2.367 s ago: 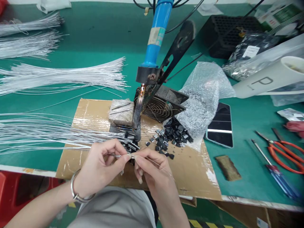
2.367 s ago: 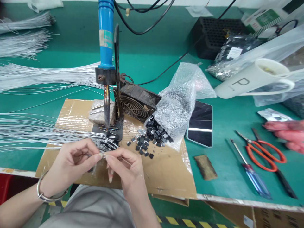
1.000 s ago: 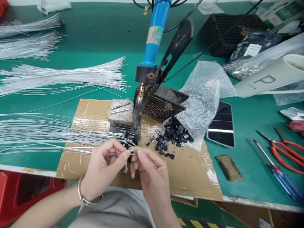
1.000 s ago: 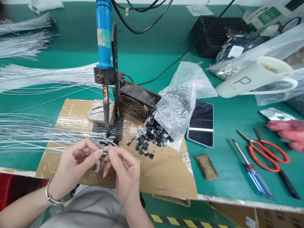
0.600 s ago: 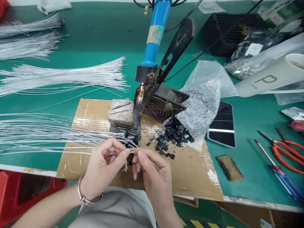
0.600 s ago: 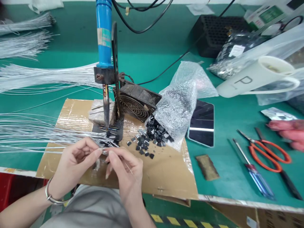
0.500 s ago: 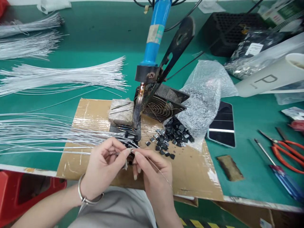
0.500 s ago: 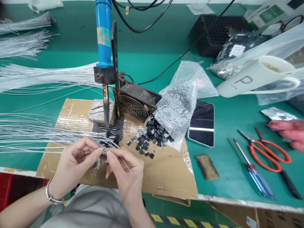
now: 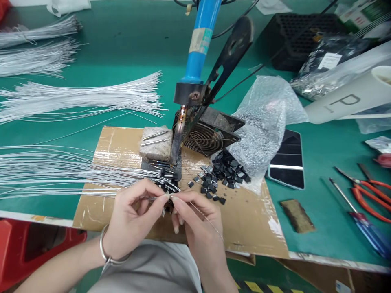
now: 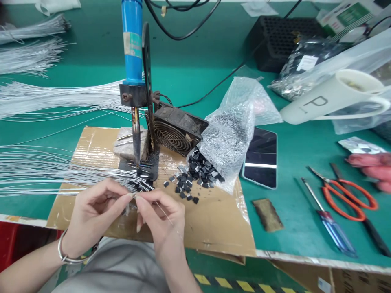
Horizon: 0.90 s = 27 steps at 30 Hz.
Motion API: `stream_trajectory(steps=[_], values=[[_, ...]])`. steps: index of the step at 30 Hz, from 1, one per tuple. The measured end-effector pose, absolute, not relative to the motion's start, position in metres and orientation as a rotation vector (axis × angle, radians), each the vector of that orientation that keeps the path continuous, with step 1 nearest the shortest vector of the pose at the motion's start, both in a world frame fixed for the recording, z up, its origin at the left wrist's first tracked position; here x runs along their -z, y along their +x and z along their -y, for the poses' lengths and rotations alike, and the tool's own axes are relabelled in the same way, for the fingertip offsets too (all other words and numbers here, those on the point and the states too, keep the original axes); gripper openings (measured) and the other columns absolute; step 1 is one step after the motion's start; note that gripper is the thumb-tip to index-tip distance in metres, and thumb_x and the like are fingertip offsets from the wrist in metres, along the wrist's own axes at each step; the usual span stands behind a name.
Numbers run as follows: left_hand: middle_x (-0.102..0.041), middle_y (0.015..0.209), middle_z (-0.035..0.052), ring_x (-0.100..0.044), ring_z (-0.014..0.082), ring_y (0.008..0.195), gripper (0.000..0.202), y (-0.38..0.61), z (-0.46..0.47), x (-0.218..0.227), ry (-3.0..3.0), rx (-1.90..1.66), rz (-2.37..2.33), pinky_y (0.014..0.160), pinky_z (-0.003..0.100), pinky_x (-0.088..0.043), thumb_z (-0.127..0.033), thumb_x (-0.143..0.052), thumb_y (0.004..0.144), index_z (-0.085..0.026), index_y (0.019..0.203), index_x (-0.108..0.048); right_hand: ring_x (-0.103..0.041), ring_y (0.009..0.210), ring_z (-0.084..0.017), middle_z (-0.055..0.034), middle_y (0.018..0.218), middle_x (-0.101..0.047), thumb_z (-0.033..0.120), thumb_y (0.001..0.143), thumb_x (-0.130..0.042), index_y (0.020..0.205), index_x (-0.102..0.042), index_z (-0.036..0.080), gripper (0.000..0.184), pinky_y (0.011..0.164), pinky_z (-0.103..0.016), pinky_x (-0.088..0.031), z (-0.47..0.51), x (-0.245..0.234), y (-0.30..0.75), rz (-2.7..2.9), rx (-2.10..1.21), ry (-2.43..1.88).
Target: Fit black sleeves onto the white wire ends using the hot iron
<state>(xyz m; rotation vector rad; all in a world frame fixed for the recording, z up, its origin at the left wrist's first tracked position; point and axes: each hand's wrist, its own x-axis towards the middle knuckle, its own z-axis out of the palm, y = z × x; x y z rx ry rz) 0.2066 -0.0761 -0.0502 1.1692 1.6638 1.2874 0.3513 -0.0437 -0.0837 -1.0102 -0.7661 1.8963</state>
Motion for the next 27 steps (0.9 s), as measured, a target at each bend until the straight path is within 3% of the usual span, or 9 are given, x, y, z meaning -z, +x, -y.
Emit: stream_trajectory(steps=[6,10,17,23,27], values=[[-0.061,0.060,-0.0015,-0.042,0.0083,0.048,0.014,0.205,0.080,0.052,1.239,-1.254,-1.627,0.043,0.021,-0.030,-0.018,-0.069,0.092,-0.018,0.078,-0.071,-0.049,0.043,-0.005,0.0041,0.053,-0.058,0.038,0.073,-0.094,0.068,-0.082,0.022,0.021,0.039,-0.015,-0.042,0.034,0.077,0.354,0.635,-2.055,-0.968],[-0.064,0.063,0.0002,-0.044,0.0093,0.050,0.013,0.204,0.081,0.053,1.291,-1.203,-1.639,0.044,0.022,-0.029,-0.018,-0.069,0.093,-0.018,0.080,-0.073,-0.048,0.039,-0.005,0.0038,0.048,-0.057,0.036,0.072,-0.093,0.064,-0.081,0.021,0.021,0.038,-0.014,-0.039,0.029,0.074,0.357,0.657,-2.098,-0.990],[-0.056,0.059,-0.0032,-0.039,0.0089,0.049,0.017,0.205,0.077,0.055,1.249,-1.217,-1.640,0.043,0.022,-0.028,-0.020,-0.067,0.094,-0.018,0.077,-0.068,-0.047,0.044,-0.005,0.0020,0.055,-0.060,0.042,0.072,-0.094,0.075,-0.087,0.022,0.021,0.038,-0.014,-0.045,0.031,0.076,0.355,0.676,-2.065,-0.966],[-0.062,0.066,-0.0014,-0.045,0.0094,0.051,0.013,0.205,0.080,0.060,1.315,-1.227,-1.667,0.046,0.023,-0.032,-0.018,-0.067,0.095,-0.019,0.082,-0.069,-0.045,0.044,-0.006,0.0016,0.055,-0.060,0.041,0.073,-0.093,0.075,-0.087,0.023,0.019,0.037,-0.015,-0.046,0.032,0.077,0.354,0.683,-2.028,-0.966],[-0.058,0.064,-0.0051,-0.034,0.0072,0.049,0.014,0.206,0.080,0.057,1.421,-1.224,-1.717,0.045,0.022,-0.028,-0.013,-0.067,0.094,-0.020,0.082,-0.069,-0.044,0.044,-0.006,0.0015,0.054,-0.059,0.041,0.074,-0.093,0.075,-0.087,0.023,0.019,0.037,-0.016,-0.046,0.032,0.076,0.354,0.680,-2.016,-0.973]])
